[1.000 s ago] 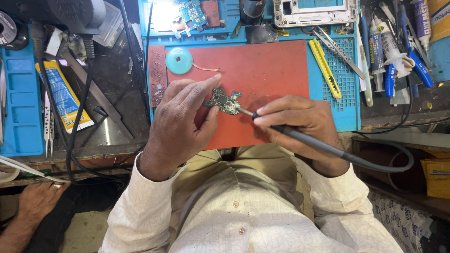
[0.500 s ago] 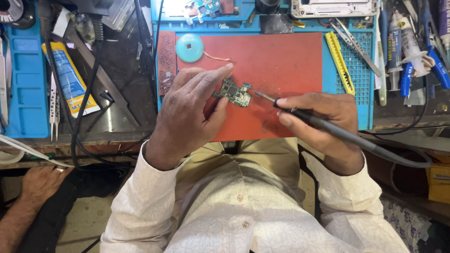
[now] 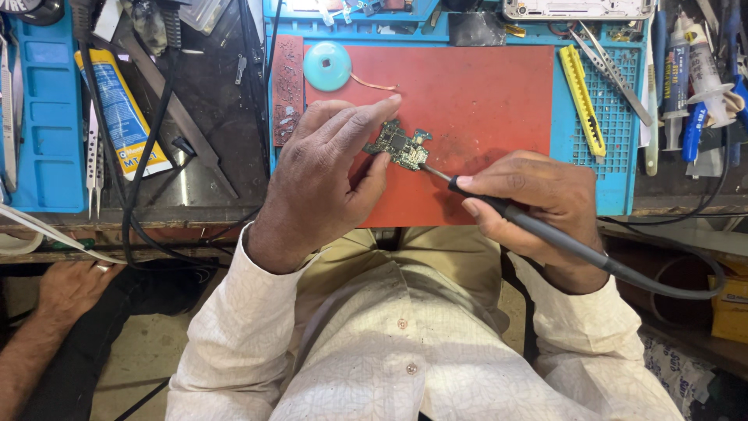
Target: The person applies flux to a small circuit board using a syringe, then uses a soldering iron to reflow solder on multiple points. The board is held in the left hand while the right hand manipulates the tools. The person works on a red mat on a cluttered electronics repair bench.
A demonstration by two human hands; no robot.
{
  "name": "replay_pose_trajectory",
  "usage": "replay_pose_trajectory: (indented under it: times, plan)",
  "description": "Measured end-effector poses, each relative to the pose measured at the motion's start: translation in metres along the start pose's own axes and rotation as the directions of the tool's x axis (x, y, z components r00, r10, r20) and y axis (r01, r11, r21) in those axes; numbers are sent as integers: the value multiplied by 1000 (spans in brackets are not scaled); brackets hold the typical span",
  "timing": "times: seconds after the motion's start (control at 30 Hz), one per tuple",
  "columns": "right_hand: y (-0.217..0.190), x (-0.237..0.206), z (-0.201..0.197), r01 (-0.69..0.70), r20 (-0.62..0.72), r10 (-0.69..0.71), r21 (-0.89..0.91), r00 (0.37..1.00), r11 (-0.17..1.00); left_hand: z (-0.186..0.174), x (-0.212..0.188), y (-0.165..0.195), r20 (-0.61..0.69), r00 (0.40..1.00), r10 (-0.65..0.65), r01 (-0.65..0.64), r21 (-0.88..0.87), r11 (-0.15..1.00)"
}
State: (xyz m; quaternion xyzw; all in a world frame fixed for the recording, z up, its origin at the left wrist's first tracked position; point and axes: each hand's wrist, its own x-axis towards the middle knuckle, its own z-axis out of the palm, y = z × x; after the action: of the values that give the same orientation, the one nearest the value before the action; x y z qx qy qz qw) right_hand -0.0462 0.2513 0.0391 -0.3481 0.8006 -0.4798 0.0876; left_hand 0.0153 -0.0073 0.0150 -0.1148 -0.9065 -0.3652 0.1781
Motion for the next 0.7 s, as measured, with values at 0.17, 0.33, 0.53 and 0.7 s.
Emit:
replay_pose_trajectory:
  times: [0.17, 0.33, 0.53, 0.7]
  plan:
    - [0, 2, -2, 76, 40, -75, -26, 996, 997, 0, 0, 0, 3, 1000, -6, 6, 3, 1000]
    - [-2, 0, 0, -31, -3, 31, 4, 1000, 999, 0, -1, 0, -4, 1000, 1, -1, 2, 1000]
    - [-4, 1, -1, -31, -3, 31, 17, 1000, 999, -1, 0, 1, 11, 1000, -15, 14, 4, 1000]
    - [-4, 0, -1, -33, -18, 33, 16, 999, 999, -1, 0, 1, 13, 1000, -11, 11, 9, 1000]
